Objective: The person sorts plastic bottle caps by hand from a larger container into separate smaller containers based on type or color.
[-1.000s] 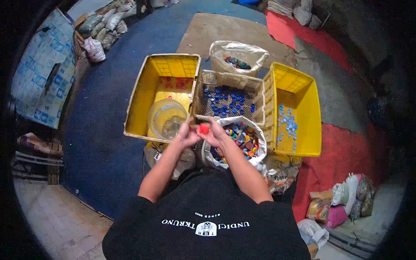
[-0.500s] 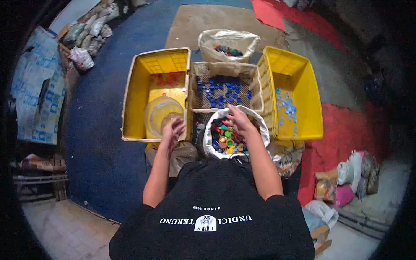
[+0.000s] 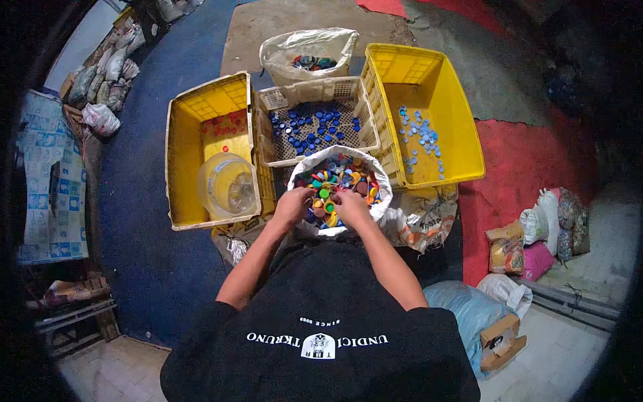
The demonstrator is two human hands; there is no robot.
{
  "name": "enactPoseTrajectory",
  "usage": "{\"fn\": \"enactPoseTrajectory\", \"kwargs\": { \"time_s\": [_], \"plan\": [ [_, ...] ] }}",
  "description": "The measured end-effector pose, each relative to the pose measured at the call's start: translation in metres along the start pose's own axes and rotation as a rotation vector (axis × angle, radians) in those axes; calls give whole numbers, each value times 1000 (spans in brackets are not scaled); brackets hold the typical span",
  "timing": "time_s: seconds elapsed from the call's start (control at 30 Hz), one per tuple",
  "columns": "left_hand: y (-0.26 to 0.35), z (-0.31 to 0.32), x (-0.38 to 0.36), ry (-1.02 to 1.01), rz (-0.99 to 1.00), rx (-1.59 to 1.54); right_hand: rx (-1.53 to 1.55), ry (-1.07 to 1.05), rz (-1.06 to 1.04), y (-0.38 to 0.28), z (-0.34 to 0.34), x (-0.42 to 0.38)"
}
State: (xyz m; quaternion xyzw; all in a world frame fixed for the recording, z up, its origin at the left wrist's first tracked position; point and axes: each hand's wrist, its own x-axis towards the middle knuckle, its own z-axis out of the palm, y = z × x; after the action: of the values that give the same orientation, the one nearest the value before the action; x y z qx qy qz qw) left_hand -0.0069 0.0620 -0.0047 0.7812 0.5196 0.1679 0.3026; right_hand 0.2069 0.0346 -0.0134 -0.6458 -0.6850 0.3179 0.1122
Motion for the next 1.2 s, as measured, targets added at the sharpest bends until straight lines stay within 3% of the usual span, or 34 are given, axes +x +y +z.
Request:
{"fn": "enactPoseTrajectory", "kwargs": {
  "time_s": [0.03,0.1,0.3,0.4,0.63,0.7,0.77,0.87,1.0,1.03,1.1,1.2],
  "plan": [
    [0,4,-1,-6,-3,2,-34,-7,-84,-4,5,-1],
    [-2,9,-2,-174,54,537,-11,12,-213,-16,19,-2],
    [-12,13,-14,-209,-107,533,-270,-77,-214,-28,34,-1],
    [-8,18,-14,-215,-192,519,-258,-12,-144,-7,35,7],
    [-3,24,-24,-104,-141,553,-297,59,25,-5,2,7],
    [0,11,-30,104,-78,331,-301,108,51,-14,-3,8],
    [7,-3,-38,152,-75,246,-282,121,12,-23,-2,9],
    [11,-15,-50,303,-239,44,-263,28,-44,-37,11,18],
    [11,-18,-65,292,-296,-74,-384,-15,-251,-50,33,25],
    [9,-16,-68,298,-299,-70,-382,-15,-259,-50,39,26],
    [10,-17,-72,221,-438,-371,-446,3,-234,-51,47,29],
    [24,-23,-79,257,-398,-378,-421,-4,-218,-50,48,30]
  ]
}}
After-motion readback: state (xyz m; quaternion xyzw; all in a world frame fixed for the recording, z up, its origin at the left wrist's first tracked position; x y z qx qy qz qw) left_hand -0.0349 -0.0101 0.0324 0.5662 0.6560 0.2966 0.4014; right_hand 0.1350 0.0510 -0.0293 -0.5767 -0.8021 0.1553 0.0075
